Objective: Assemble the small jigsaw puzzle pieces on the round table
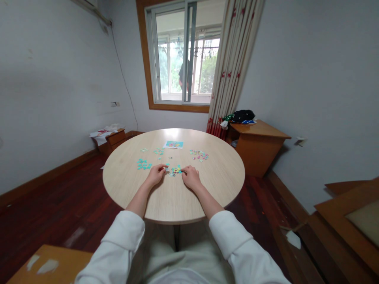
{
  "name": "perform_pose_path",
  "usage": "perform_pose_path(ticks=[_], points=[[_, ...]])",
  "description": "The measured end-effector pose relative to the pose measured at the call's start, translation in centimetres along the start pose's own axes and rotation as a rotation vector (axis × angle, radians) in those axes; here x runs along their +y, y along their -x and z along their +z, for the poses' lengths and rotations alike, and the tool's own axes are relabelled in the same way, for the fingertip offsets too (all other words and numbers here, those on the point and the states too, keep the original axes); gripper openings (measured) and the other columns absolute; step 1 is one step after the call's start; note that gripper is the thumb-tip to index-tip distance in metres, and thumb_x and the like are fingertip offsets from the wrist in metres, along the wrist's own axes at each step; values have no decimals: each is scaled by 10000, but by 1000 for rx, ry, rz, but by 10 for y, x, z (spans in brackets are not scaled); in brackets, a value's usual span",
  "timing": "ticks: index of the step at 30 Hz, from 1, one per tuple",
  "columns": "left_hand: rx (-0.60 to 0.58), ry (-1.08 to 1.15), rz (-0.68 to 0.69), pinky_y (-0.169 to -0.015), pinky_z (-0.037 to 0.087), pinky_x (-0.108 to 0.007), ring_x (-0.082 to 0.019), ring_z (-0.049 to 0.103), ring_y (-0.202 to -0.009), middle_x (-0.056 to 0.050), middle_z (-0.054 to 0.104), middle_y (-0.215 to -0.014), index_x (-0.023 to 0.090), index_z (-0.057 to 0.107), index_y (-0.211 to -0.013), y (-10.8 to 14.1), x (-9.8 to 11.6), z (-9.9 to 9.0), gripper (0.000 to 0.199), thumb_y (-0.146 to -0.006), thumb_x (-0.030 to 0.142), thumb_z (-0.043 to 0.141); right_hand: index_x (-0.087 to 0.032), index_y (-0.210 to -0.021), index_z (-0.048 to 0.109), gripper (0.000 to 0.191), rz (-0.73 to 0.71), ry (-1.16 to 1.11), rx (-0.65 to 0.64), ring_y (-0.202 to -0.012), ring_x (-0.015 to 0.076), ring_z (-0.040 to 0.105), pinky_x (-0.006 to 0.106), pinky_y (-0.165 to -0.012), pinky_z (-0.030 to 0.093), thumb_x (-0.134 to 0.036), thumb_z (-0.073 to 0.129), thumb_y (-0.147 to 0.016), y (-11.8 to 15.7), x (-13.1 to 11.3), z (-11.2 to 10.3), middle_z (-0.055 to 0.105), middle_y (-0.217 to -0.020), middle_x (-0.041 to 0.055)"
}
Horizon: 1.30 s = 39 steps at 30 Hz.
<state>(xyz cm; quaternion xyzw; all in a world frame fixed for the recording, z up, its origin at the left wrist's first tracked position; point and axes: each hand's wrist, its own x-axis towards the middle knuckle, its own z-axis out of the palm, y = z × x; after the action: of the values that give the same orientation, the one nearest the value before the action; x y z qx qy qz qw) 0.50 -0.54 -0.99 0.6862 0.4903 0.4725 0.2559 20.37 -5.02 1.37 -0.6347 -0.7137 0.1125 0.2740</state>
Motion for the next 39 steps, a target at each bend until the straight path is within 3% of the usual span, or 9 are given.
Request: perform_pose_path(ticks=[39], points=[[-41,-67,-5,-697,494,-286,-160,613,-676,-54,712,-757,134,725,-922,0,-1,1,288,-756,253,523,-216,-1041,707,279,16,-20,-4,-1075,197,530,324,-899,340,-178,493,-865,1,-2,-3,639,-1134,63]])
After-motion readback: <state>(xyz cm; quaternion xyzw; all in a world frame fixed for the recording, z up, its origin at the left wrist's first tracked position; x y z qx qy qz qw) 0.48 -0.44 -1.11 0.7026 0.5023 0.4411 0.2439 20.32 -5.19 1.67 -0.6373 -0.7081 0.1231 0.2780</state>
